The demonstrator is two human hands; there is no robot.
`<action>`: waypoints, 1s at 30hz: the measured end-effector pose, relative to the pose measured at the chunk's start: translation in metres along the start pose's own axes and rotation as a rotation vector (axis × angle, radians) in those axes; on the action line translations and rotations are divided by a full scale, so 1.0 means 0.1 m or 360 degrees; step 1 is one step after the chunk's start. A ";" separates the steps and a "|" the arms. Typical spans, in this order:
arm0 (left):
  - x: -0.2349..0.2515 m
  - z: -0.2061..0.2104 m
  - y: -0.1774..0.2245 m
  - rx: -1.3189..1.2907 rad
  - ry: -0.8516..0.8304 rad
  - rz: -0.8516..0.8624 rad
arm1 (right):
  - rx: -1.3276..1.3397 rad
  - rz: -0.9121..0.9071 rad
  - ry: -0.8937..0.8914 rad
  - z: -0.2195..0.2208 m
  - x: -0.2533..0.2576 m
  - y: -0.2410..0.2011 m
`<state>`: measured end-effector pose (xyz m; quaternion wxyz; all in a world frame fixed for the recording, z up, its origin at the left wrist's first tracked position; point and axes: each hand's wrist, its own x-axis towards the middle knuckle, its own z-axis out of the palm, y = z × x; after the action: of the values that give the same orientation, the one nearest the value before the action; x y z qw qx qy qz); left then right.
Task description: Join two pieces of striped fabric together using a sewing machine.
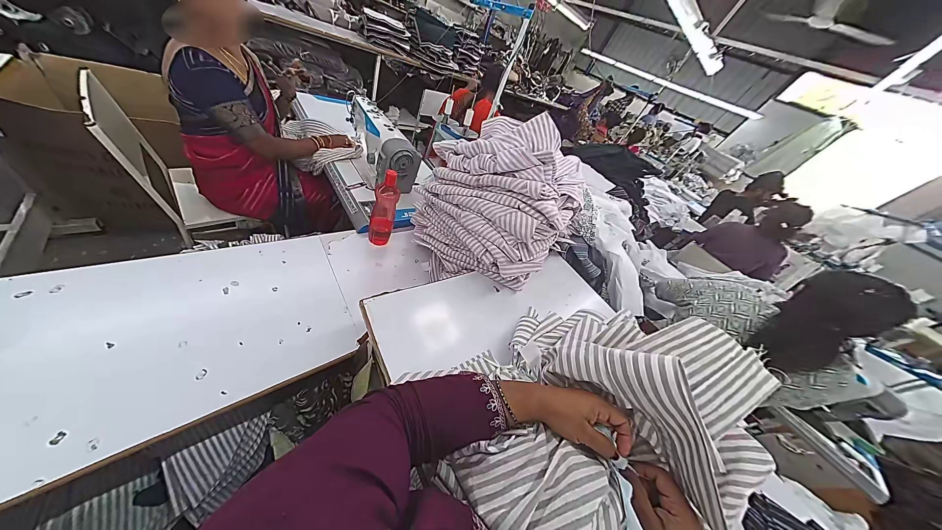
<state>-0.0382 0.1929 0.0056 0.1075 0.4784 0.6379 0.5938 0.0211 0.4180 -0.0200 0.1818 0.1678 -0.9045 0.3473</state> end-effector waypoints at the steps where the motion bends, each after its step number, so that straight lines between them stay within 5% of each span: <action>1: 0.00 -0.01 0.00 0.0005 0.0000 0.0009 | 0.0001 -0.0012 -0.0002 0.00 0.01 0.00; 30: 0.01 0.00 -0.03 -0.0041 0.0001 0.0040 | 0.0004 0.0021 -0.0016 -0.01 0.00 -0.01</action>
<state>-0.0407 0.1942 0.0036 0.1059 0.4847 0.6242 0.6035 0.0216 0.4180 -0.0190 0.1746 0.1638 -0.9061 0.3488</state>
